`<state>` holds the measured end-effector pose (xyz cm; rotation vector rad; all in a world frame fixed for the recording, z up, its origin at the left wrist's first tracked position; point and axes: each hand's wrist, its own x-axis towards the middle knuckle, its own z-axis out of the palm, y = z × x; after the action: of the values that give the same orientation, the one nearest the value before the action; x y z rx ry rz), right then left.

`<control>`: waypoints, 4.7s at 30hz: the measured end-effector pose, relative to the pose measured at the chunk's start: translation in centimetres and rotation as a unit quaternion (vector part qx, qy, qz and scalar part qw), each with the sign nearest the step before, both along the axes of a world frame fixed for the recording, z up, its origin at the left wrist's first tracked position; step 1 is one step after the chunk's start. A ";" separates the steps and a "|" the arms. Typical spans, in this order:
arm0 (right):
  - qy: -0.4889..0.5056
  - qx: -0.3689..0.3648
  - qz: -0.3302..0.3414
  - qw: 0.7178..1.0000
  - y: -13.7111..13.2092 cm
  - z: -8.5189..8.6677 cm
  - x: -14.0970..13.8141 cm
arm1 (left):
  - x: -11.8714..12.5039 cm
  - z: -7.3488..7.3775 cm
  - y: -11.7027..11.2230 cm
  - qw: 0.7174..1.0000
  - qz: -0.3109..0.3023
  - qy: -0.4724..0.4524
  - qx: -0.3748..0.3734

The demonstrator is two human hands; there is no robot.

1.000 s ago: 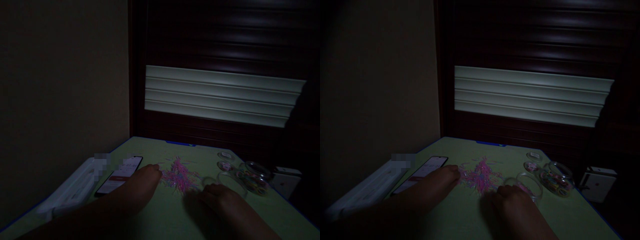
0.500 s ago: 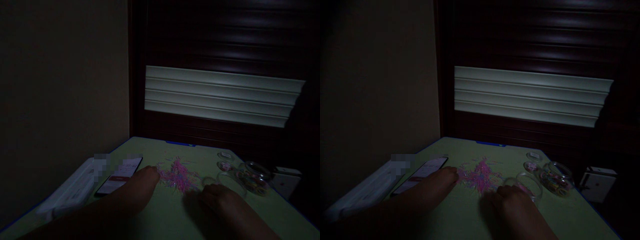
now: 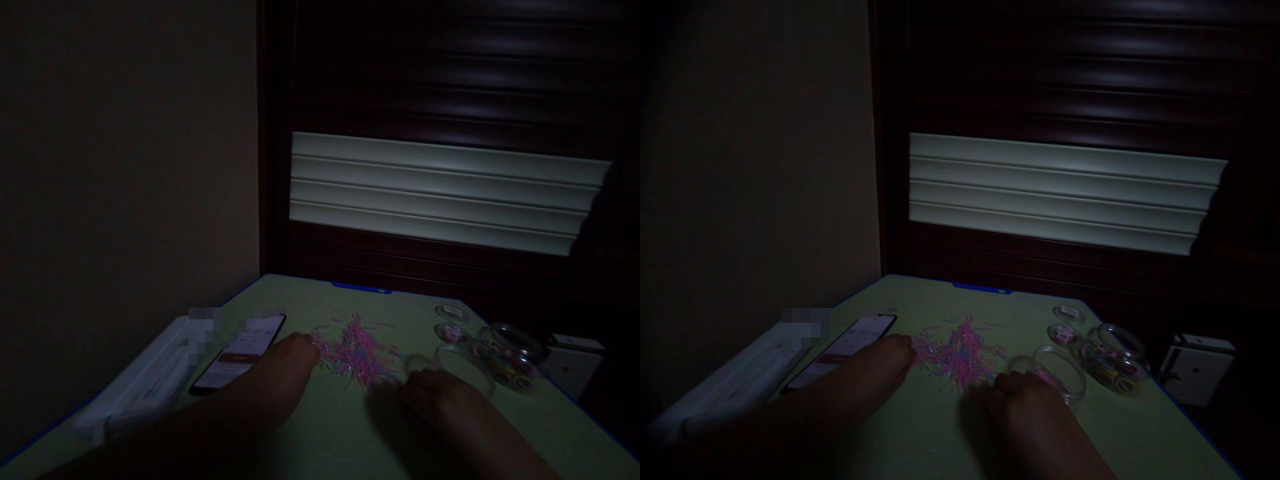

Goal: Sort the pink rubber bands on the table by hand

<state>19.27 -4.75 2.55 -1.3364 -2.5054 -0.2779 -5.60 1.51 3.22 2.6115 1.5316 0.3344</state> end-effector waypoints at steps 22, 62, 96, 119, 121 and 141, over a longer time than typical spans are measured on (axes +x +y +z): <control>-0.013 -0.045 -0.017 0.999 -0.3 1.1 -0.4 | 1.4 1.7 -1.1 0.999 -0.035 -0.001 0.034; 0.054 0.029 0.034 0.998 -0.8 1.6 -0.6 | 5.1 -3.4 -1.8 0.807 -0.096 -0.472 -0.342; 0.033 0.016 -0.003 0.999 -0.7 1.7 -0.6 | 5.0 -4.1 -1.9 0.836 -0.124 -0.437 -0.308; -0.014 0.084 -0.339 0.937 -1.4 3.1 2.8 | 5.0 -4.1 -1.7 0.834 -0.126 -0.431 -0.319; -0.019 0.075 -0.344 0.936 -1.4 2.9 3.0 | 4.9 -4.2 -1.6 0.839 -0.117 -0.425 -0.319; -0.053 0.042 -0.334 0.940 -1.1 3.0 3.1 | 5.2 -3.7 -1.6 0.828 -0.125 -0.437 -0.328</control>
<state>22.33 -5.88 5.57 -2.1431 -1.9954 -0.5994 -0.41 -0.08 -0.44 1.6749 0.7649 0.6951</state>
